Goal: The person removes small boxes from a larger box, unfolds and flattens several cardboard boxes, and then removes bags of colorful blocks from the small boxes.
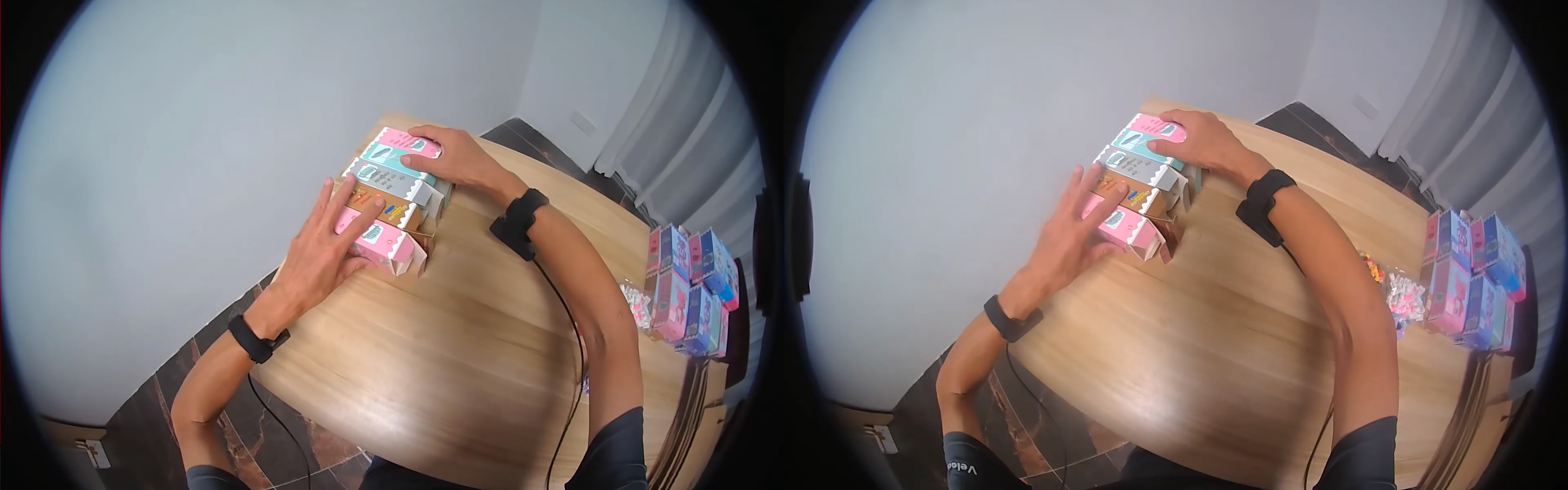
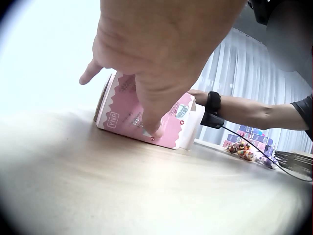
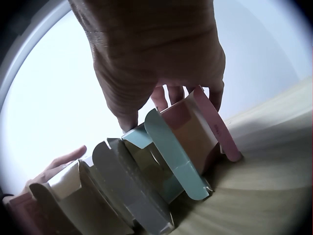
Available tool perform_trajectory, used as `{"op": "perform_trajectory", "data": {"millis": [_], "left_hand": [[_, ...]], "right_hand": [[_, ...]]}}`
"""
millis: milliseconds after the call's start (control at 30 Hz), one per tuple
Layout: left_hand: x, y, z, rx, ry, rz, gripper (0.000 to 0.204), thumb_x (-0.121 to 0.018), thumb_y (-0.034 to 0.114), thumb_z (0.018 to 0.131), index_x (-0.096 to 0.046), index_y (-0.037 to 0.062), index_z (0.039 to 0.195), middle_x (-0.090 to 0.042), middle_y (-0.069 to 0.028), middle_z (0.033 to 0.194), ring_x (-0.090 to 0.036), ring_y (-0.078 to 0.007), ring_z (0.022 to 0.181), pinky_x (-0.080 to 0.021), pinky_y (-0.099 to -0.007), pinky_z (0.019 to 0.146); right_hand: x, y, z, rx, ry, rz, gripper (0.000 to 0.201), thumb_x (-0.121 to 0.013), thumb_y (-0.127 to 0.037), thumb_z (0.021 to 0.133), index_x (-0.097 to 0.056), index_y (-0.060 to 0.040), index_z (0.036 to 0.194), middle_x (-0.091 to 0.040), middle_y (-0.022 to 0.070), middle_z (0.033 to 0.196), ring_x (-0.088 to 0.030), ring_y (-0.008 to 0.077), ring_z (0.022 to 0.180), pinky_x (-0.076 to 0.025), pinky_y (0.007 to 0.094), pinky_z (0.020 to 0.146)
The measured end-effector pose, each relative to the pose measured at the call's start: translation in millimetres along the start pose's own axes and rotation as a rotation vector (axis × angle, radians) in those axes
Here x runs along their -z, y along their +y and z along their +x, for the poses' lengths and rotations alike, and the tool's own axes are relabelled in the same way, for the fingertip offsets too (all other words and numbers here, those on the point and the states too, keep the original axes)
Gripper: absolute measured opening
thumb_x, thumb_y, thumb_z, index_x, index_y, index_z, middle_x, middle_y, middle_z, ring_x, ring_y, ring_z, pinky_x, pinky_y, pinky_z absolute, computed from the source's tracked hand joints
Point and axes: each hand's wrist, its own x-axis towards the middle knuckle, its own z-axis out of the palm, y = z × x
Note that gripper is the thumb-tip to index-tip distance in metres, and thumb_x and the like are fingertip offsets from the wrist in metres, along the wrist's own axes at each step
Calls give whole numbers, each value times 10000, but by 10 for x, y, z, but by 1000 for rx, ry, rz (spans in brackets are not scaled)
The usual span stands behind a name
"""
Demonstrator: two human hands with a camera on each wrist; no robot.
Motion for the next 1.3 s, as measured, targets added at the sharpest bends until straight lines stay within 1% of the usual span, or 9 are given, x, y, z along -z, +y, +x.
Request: {"op": "perform_trajectory", "data": {"millis": [367,567,633,767,900,967,1067,1167,1300], "left_hand": [[-560,-196,435,66,25,-254,953,-805,-54,773,-389,163,1602,-309,-189,1665,-459,-460,1404,-485,-494,1113],[-231,-218,515,112,-131,-497,945,-833,59,823,-338,152,1622,-247,-227,1687,-347,-469,1496,-434,-499,1179],[-67,-34,424,45,144,-188,907,-828,193,869,-327,93,1618,-137,-280,1697,-303,-464,1518,-407,-501,1191],[-30,517,67,92,317,-318,740,-729,243,951,-390,-15,1557,-346,-280,1613,-400,-445,1456,-366,-502,1181],[-105,1480,-227,-196,-70,-606,441,-726,56,905,-614,-34,1322,-631,-228,1278,-605,-415,1179,-485,-484,1025],[-198,1890,-303,-81,-334,-897,376,-746,44,913,-643,-20,1269,-654,-177,1246,-672,-315,1084,-550,-410,934],[-310,2291,-291,74,-498,-1218,313,-730,97,971,-653,-1,1259,-678,-120,1212,-686,-195,1023,-572,-331,880],[-349,2547,-170,264,-513,-1411,330,-678,215,1039,-653,-12,1277,-697,-78,1192,-671,-149,1051,-557,-315,942],[-550,2707,-79,314,-348,-1622,428,-654,294,1056,-616,-19,1346,-679,-81,1250,-656,-163,1127,-539,-334,997]], "right_hand": [[-37,448,497,-99,-95,-237,591,-576,-442,1010,-560,-90,1485,-578,220,1462,-556,372,1335,-443,440,1130],[45,387,432,-45,104,-317,613,-517,-489,1008,-549,-114,1491,-581,164,1466,-522,332,1385,-367,516,1166],[160,311,399,-4,330,-234,516,-547,-430,992,-646,-59,1337,-626,192,1386,-564,369,1311,-427,519,1099],[438,-321,-400,5,450,78,251,-622,-259,954,-735,-37,982,-727,206,959,-692,404,918,-543,500,842],[817,-959,-2016,230,194,-463,210,-710,-282,899,-704,-73,900,-691,154,937,-683,343,897,-523,459,766],[1160,-641,-2652,283,572,-685,260,-762,-304,862,-706,-65,946,-696,123,950,-682,329,899,-531,443,766],[2067,-463,-3680,-302,633,-1384,559,-788,-408,870,-652,-14,1241,-667,217,1222,-646,397,1094,-549,480,895],[2281,-365,-4409,-1119,576,-1290,701,-736,-454,907,-570,-5,1418,-574,269,1391,-590,435,1236,-519,509,1029],[2324,-282,-4841,-1042,553,-1135,680,-726,-445,928,-581,10,1412,-588,266,1381,-603,408,1248,-515,479,1027]]}}
